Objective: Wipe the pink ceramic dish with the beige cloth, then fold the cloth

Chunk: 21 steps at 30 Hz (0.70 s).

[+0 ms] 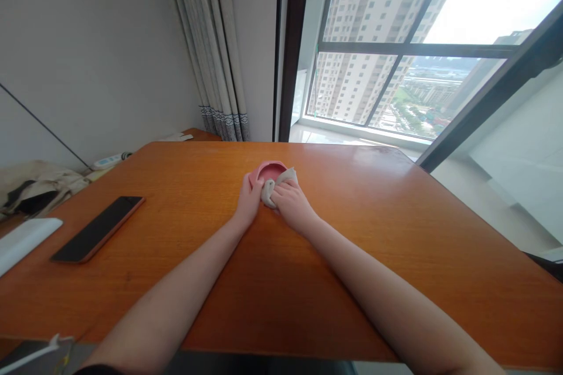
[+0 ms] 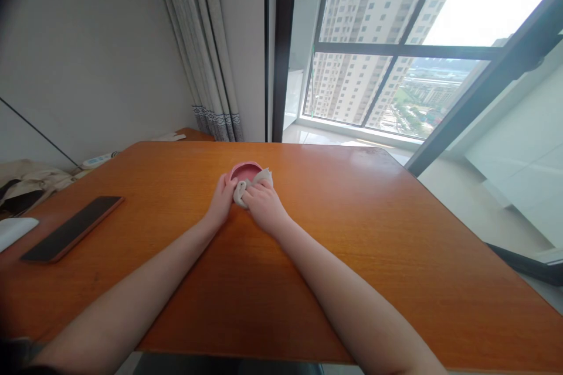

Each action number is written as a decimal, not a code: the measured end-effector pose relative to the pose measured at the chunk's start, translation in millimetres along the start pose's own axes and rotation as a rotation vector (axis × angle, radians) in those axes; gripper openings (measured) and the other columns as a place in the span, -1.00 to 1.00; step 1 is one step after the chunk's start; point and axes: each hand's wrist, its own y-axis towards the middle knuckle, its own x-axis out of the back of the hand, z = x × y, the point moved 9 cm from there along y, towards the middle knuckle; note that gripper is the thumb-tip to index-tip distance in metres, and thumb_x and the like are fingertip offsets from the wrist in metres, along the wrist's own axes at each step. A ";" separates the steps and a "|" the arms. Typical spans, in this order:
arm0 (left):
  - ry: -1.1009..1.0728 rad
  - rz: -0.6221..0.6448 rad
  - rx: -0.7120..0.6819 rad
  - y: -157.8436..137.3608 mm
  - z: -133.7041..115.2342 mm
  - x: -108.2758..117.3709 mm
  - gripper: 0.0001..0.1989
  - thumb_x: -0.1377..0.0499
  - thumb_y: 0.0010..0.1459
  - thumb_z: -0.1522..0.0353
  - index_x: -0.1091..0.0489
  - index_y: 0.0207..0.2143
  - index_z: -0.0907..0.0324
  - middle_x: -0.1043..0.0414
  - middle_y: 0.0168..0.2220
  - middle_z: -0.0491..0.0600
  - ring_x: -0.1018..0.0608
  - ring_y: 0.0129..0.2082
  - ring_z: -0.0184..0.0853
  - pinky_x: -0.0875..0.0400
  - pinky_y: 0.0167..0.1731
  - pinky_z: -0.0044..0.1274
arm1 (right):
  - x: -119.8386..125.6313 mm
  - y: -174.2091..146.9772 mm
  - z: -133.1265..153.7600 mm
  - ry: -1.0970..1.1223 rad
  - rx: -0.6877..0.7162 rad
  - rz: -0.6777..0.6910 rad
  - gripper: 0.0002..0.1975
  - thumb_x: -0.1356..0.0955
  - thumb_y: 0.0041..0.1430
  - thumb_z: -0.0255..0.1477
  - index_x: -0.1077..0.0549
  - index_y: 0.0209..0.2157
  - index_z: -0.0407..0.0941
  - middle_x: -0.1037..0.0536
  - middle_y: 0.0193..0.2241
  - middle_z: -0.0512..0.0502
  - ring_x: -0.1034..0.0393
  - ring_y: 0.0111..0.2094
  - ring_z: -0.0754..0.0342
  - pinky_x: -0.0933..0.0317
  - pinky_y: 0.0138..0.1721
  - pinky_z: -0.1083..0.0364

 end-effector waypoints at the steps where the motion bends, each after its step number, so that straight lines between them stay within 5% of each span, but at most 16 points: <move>1: 0.038 0.033 -0.019 4.9 -2.1 2.7 -0.83 -0.05 0.10 0.24 -0.26 -0.34 0.17 -0.31 -0.39 -0.11 -0.41 -0.35 -0.38 -0.32 -0.30 -0.52 | 1.7 -0.9 0.7 0.006 0.060 0.006 -0.82 -0.21 0.22 -0.49 -0.43 -0.36 -0.12 -0.47 -0.43 -0.07 -0.25 -0.34 0.05 -0.01 -0.11 0.05; 5: 0.157 0.134 -0.001 12.3 3.2 4.9 -0.80 -0.06 0.08 0.21 -0.26 -0.38 0.17 -0.30 -0.42 -0.09 -0.41 -0.37 -0.34 -0.33 -0.33 -0.50 | 0.7 -5.6 0.5 -0.006 0.134 0.019 -0.78 -0.18 0.26 -0.51 -0.43 -0.36 -0.12 -0.47 -0.43 -0.06 -0.24 -0.32 0.05 0.00 -0.08 0.05; 10: 0.007 0.007 -0.036 -8.6 10.1 -5.4 -0.61 -0.07 0.10 0.21 -0.15 -0.03 0.11 -0.31 -0.06 0.00 -0.41 -0.07 -0.34 -0.30 -0.09 -0.52 | -8.9 -7.5 1.4 -0.037 -0.058 -0.041 -0.79 -0.19 0.21 -0.56 -0.45 -0.30 -0.15 -0.48 -0.41 -0.11 -0.25 -0.32 0.03 0.00 -0.09 0.03; 13: -0.120 0.009 -0.009 -16.8 12.9 -16.8 -0.62 -0.04 0.08 0.30 -0.12 -0.02 0.12 -0.31 -0.07 -0.02 -0.43 -0.11 -0.37 -0.31 -0.09 -0.52 | -9.7 -7.8 4.9 -0.026 -0.117 -0.070 -0.82 -0.22 0.19 -0.55 -0.44 -0.32 -0.16 -0.48 -0.40 -0.12 -0.25 -0.33 0.03 -0.01 -0.10 0.03; 21: 0.080 0.106 -0.172 1.4 -25.4 2.2 -0.63 -0.04 -0.06 0.46 -0.26 -0.12 0.17 -0.34 -0.09 -0.02 -0.37 -0.03 -0.28 -0.22 0.03 -0.43 | -2.5 -5.8 8.6 -0.097 0.147 -0.027 -0.82 -0.21 0.22 -0.54 -0.43 -0.37 -0.13 -0.43 -0.46 -0.05 -0.20 -0.35 0.07 0.01 -0.11 0.04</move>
